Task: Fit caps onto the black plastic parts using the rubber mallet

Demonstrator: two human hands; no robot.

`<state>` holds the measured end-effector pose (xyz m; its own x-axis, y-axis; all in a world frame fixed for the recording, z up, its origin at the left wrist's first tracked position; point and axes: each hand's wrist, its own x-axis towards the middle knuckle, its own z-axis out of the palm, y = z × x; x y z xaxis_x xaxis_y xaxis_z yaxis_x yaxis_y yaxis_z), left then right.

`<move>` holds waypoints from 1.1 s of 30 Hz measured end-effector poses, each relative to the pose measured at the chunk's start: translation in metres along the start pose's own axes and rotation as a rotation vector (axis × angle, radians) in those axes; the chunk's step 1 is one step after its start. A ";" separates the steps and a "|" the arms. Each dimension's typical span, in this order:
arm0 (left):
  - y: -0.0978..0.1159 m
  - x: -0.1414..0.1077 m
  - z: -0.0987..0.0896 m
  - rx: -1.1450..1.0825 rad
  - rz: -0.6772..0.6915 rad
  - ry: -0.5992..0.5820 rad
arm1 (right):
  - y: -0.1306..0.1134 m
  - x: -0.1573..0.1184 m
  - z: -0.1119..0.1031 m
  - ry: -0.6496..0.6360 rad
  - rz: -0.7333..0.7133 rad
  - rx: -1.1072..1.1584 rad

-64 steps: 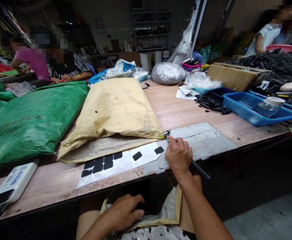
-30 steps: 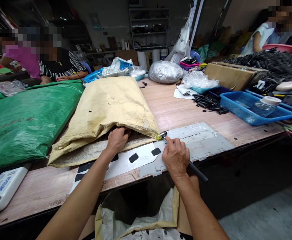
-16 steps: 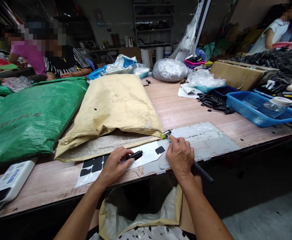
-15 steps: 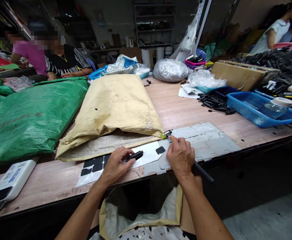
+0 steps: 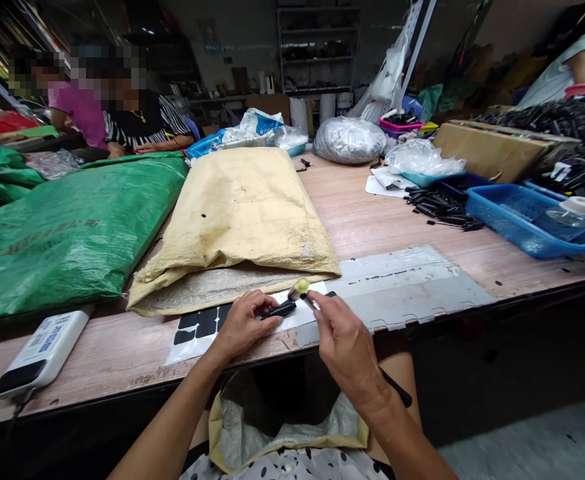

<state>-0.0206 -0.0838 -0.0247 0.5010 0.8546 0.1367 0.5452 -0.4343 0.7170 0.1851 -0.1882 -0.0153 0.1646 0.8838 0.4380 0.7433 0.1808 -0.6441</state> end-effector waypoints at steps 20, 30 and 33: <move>0.001 0.000 0.003 0.003 -0.018 0.043 | -0.025 -0.010 0.007 0.013 -0.075 -0.333; 0.005 -0.002 0.000 0.026 -0.003 0.042 | -0.003 0.007 -0.008 0.133 0.007 -0.408; 0.004 -0.002 0.000 0.021 0.010 0.036 | 0.021 0.018 -0.014 0.157 0.070 -0.513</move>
<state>-0.0199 -0.0875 -0.0218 0.4823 0.8597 0.1683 0.5548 -0.4485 0.7007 0.2131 -0.1742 -0.0121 0.2911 0.8040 0.5184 0.9417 -0.1452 -0.3036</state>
